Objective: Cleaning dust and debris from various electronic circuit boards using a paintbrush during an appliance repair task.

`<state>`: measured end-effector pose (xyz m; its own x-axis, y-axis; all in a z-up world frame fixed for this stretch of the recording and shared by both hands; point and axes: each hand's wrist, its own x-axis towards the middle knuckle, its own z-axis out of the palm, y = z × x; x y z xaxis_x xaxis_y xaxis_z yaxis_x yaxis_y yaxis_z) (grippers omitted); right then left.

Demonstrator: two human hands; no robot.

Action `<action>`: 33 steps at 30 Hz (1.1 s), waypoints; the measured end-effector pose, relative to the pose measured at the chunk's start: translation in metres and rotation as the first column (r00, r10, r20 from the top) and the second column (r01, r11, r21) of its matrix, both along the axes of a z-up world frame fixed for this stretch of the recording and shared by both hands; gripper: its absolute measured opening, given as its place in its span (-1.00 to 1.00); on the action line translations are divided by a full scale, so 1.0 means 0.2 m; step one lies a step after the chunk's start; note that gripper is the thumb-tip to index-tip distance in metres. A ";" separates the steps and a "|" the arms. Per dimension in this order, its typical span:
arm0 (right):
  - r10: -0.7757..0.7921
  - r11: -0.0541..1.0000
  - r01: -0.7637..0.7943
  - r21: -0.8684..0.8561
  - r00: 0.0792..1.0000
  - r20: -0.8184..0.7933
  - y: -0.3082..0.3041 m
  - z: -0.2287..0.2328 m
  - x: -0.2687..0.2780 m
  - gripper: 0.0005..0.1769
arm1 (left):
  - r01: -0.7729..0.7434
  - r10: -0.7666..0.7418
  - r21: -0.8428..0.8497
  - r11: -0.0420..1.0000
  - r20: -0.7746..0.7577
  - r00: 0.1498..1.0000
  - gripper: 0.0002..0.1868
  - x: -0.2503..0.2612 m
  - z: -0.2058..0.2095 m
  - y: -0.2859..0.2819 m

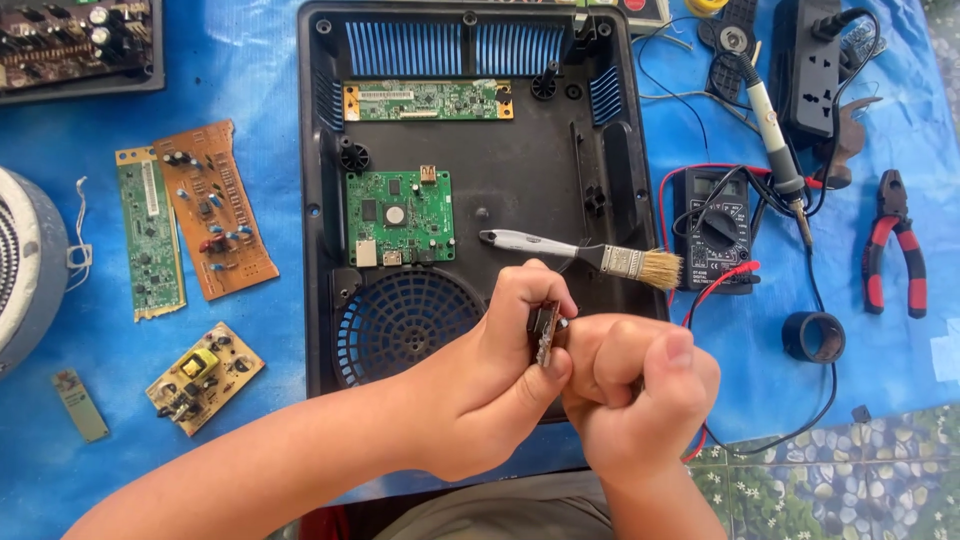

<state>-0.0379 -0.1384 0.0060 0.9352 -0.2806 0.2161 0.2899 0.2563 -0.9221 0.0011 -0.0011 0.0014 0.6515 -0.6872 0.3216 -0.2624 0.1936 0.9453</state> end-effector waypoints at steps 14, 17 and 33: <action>-0.058 0.998 0.054 -0.039 0.991 -0.118 0.02 0.03 0.07 -0.42 | -0.063 0.063 -0.040 0.997 0.010 0.998 -0.54 -0.02 -0.03 0.00; -0.046 0.998 0.041 -0.045 0.992 -0.116 0.01 0.03 0.08 -0.39 | -0.069 0.070 -0.044 0.997 0.026 0.997 -0.50 -0.02 -0.04 -0.01; 0.077 0.974 -0.091 0.209 0.994 0.074 -0.21 -0.13 -0.05 -0.45 | -0.050 0.050 0.000 0.999 -0.030 0.998 -0.71 -0.01 0.02 0.00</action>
